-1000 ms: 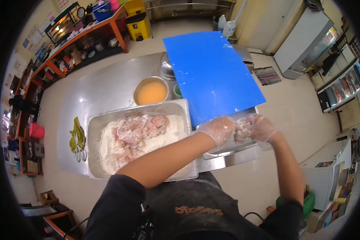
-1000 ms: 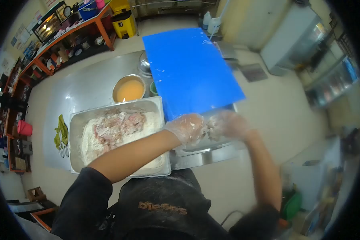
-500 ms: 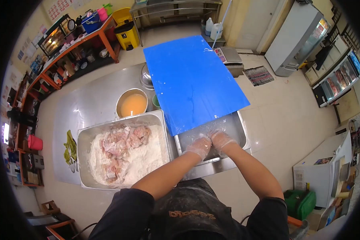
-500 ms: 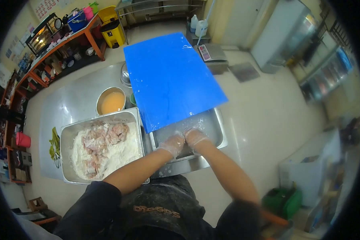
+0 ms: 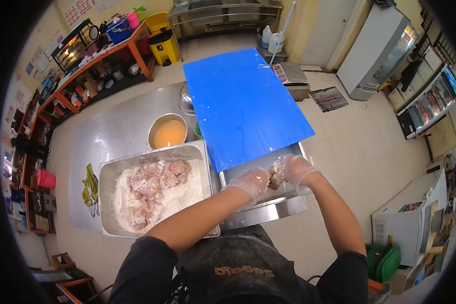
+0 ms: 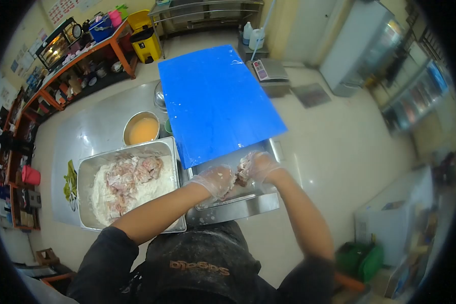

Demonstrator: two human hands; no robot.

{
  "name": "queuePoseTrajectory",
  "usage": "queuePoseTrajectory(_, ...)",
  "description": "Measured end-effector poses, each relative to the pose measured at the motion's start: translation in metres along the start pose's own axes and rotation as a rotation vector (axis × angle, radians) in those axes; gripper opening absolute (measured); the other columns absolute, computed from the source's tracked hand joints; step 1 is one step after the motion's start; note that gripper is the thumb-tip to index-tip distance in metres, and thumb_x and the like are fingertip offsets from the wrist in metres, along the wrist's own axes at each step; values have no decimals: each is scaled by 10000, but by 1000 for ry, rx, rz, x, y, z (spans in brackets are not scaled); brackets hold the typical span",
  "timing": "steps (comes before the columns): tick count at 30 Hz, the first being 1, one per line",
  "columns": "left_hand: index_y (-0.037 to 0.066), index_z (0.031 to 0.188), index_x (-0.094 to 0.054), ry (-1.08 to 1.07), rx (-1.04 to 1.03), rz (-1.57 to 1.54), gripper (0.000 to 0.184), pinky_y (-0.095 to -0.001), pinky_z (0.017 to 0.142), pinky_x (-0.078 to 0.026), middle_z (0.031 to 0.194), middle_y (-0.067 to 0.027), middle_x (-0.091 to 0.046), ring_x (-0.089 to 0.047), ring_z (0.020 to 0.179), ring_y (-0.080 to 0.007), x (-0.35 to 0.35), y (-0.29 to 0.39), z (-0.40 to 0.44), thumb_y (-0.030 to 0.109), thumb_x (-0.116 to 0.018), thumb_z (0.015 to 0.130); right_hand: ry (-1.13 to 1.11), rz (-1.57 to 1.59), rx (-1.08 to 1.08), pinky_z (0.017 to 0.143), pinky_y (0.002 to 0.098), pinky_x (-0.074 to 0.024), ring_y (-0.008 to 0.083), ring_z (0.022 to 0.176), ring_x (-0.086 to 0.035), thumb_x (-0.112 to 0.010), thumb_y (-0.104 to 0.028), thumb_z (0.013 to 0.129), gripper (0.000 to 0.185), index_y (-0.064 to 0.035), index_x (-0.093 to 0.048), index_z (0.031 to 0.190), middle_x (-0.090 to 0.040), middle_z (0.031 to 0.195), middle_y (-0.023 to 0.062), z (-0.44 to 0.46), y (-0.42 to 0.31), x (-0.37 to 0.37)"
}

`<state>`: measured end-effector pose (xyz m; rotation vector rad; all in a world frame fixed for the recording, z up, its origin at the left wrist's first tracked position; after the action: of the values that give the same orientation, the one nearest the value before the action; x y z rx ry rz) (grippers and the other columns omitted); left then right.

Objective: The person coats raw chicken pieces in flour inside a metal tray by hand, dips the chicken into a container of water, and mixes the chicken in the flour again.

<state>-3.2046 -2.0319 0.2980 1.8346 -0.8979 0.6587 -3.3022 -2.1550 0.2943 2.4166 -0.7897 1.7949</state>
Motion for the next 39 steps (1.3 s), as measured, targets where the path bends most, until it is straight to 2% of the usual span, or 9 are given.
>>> queuePoseTrajectory(4,-25,954,-659,-208,19,137,210,-417,769,-523,1002,-226,-645,-639,945,-351,10,5,1,87,-579,795,-32,91,-111,832,386,-487,338,948,-605,-616,-227,775,258,-42,-634,954,-632,984,193,-5,5,13)
queuePoseTrajectory(10,-16,960,-660,9,-76,75,241,-415,766,-518,995,-227,-646,-645,918,-340,22,15,-6,135,-530,824,-86,-35,-87,829,375,-490,349,951,-607,-622,-206,768,268,-11,-635,951,-635,997,203,-28,-43,61)
queuePoseTrajectory(17,-2,932,-655,-125,-18,-72,195,-405,722,-503,898,-212,-650,-648,845,-322,46,32,-24,79,-607,760,82,138,-270,828,382,-496,352,955,-606,-655,-231,745,305,-28,-632,971,-630,1010,208,-14,2,7)
queuePoseTrajectory(21,29,938,-651,6,-233,-102,261,-440,690,-492,888,-208,-647,-642,809,-320,10,18,6,252,-552,844,74,64,-274,748,408,-512,358,812,-627,-649,-254,736,304,-40,-631,950,-654,861,183,-19,-9,24)
queuePoseTrajectory(25,21,893,-623,186,-255,-274,148,-438,695,-492,821,-198,-635,-635,778,-316,37,30,-41,125,-531,841,121,8,-165,656,419,-503,352,697,-622,-687,-194,690,253,-37,-623,878,-654,783,186,-22,-5,21)
queuePoseTrajectory(29,6,1088,-564,56,-253,-302,339,-467,744,-496,965,-234,-628,-627,856,-379,39,-12,-90,203,-562,811,195,542,-420,650,383,-511,316,687,-634,-690,-118,688,212,-11,-611,854,-652,763,176,-48,-92,71)
queuePoseTrajectory(33,-27,1031,-564,746,-642,-189,263,-425,810,-472,985,-218,-593,-596,953,-330,59,-68,-206,109,-526,809,263,744,-310,636,338,-516,248,666,-641,-693,-97,698,200,2,-603,846,-654,753,128,-47,-160,87)
queuePoseTrajectory(36,-24,998,-582,316,-207,-89,226,-407,856,-455,1032,-212,-584,-575,1005,-313,58,-106,-248,76,-501,813,240,256,115,642,371,-520,245,755,-650,-609,-108,834,136,5,-582,905,-647,818,164,-27,-221,86)
queuePoseTrajectory(39,-29,1046,-546,430,-123,-116,240,-415,845,-456,1040,-226,-575,-561,1015,-349,19,-170,-277,60,-494,828,6,263,132,679,361,-532,252,753,-654,-670,-128,772,250,-32,-621,997,-667,870,138,11,-287,55)
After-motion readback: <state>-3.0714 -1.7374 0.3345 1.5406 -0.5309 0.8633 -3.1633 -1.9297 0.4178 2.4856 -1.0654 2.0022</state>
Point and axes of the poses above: each hand's wrist, its own z-axis towards the middle knuckle, its own x-axis out of the back of the hand, y = z × x, the point moved 4 cm from there along z, towards the middle knuckle
